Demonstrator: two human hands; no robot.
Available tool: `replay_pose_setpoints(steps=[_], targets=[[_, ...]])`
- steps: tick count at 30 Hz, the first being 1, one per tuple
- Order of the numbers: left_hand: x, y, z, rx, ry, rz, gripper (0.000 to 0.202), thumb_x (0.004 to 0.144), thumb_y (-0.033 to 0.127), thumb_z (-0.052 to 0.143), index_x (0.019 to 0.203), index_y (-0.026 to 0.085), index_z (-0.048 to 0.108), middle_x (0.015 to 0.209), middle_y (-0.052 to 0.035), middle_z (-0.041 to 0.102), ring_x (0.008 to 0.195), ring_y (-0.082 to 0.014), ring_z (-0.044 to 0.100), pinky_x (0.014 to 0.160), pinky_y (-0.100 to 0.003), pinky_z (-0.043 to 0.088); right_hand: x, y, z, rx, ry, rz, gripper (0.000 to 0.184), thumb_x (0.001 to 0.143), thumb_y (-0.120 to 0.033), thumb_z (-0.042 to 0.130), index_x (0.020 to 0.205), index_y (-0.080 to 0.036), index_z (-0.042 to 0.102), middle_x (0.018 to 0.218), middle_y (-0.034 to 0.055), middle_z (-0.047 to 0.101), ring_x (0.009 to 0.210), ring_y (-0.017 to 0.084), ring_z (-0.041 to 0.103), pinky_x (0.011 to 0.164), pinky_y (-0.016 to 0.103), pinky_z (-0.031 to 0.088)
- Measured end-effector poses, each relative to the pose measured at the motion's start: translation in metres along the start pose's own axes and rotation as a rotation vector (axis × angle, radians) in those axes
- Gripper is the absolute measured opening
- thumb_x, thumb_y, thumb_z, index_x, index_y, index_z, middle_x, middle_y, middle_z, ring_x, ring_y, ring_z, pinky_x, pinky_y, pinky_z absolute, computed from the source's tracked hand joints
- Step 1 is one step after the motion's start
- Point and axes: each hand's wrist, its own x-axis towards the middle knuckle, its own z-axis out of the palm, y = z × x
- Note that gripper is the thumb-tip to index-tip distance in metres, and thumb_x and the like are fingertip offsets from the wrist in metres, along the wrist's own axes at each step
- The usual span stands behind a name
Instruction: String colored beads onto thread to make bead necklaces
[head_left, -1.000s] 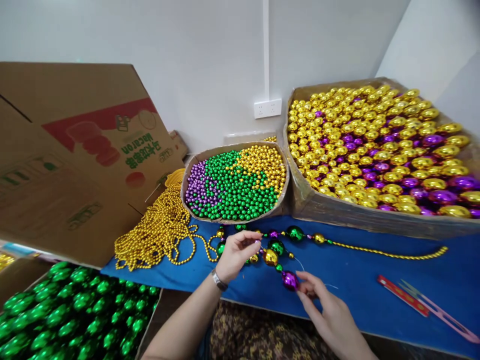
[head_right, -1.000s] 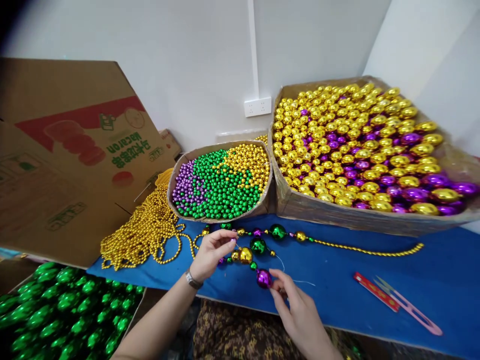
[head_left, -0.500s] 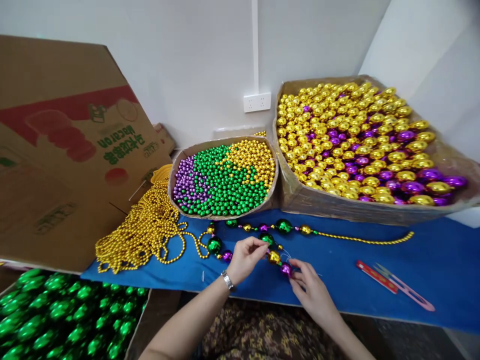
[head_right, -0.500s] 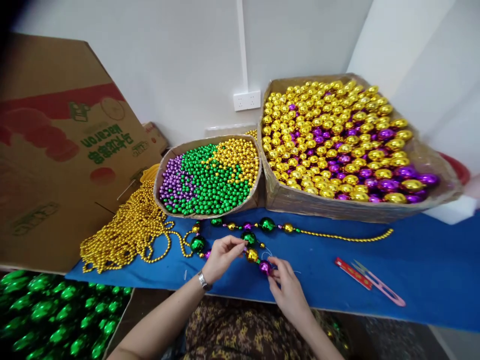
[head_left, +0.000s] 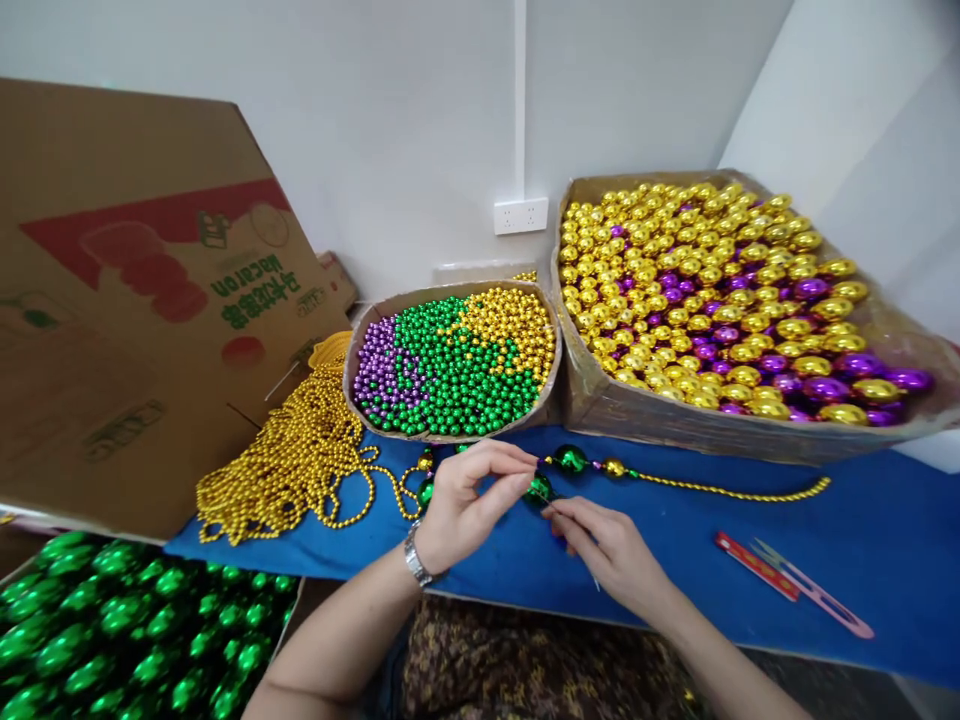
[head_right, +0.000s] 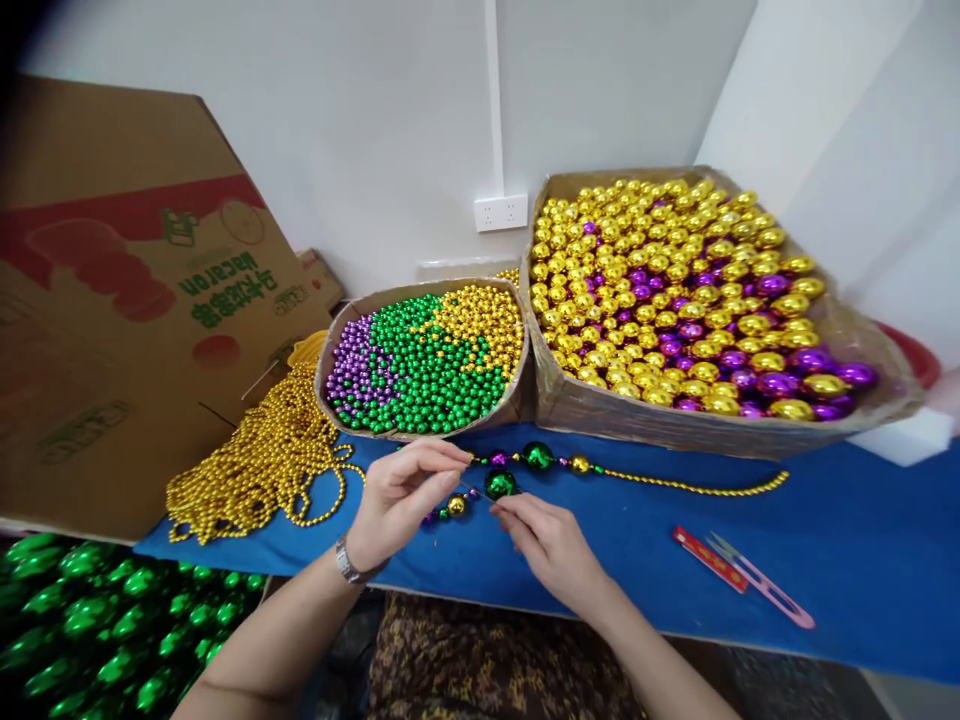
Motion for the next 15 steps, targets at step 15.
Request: replay_pose_setpoints(steps=[15], targets=[[-0.271,-0.135,-0.265,1.076,0.123,-1.130,0.017,0.060,0.039,0.056,0.062,0.022,0.059,0.065,-0.0064,0.069,0.078,-0.0329,0.066,0.071,-0.039,0.048,-0.031,0.018,-0.011,0.125,0.171,0.190,0.033,0.091,-0.044,0.041,0.096,-0.020,0.063,0.063,-0.0002,0.060,0.057,0.013,0.059,0.056,0.020,0.049]])
